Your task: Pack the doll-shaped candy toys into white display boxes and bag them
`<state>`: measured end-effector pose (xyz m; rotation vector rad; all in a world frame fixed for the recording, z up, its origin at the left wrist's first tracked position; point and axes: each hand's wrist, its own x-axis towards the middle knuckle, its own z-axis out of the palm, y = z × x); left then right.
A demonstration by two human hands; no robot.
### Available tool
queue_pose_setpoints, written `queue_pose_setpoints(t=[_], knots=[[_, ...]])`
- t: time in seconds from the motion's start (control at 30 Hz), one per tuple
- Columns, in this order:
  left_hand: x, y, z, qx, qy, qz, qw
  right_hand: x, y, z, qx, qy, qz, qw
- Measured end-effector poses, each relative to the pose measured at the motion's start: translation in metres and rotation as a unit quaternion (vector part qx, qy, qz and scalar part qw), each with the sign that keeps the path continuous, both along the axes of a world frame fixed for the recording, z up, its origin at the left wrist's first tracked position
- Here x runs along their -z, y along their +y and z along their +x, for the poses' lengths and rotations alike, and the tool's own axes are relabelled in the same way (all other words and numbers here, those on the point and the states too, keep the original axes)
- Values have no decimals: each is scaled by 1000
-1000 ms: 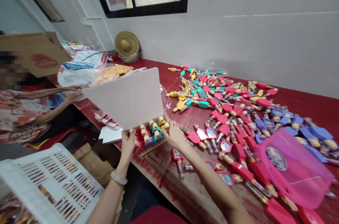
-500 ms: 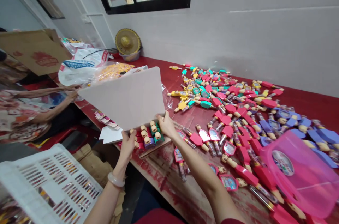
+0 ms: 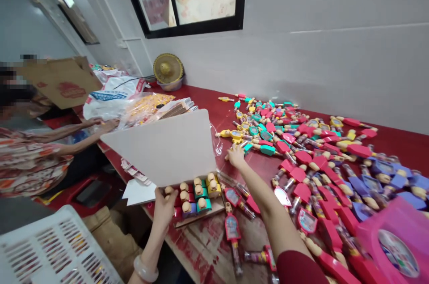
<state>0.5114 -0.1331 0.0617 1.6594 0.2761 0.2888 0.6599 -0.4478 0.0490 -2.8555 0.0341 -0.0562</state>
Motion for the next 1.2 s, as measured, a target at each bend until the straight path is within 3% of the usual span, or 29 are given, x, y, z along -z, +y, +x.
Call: queue_pose_setpoints(t=[0.13, 0.27, 0.37, 0.43, 0.5, 0.57, 0.67, 0.77, 0.87, 0.97, 1.2], knots=[[2, 1, -2, 3, 0, 16, 1000, 22, 1, -34, -89, -8, -56, 994], [0, -1, -2, 5, -12, 35, 999, 9, -31, -92, -123, -28, -51, 991], [-3, -3, -1, 13, -14, 34, 999, -26, -67, -139, -57, -59, 131, 988], [-5, -5, 0, 10, -17, 33, 999, -52, -80, -168, -22, -30, 288, 957], [-7, -7, 0, 9, -25, 27, 999, -73, -75, -192, -47, 18, 375, 926], [-7, -8, 1, 14, -35, 19, 999, -81, -54, -207, -126, 23, 400, 907], [-7, -9, 2, 15, -49, 3, 999, -73, -9, -210, -235, -55, 362, 900], [-5, -10, 2, 13, -55, -6, 998, -54, 27, -200, -261, -121, 298, 910], [-4, -10, 3, 18, -55, -9, 998, -45, 41, -197, -247, -90, 224, 938], [-4, -11, 3, 17, -54, -9, 998, -49, 46, -203, -235, -31, 165, 957], [-3, -15, 5, 14, -55, -14, 998, -58, 57, -208, -91, -30, 170, 981]])
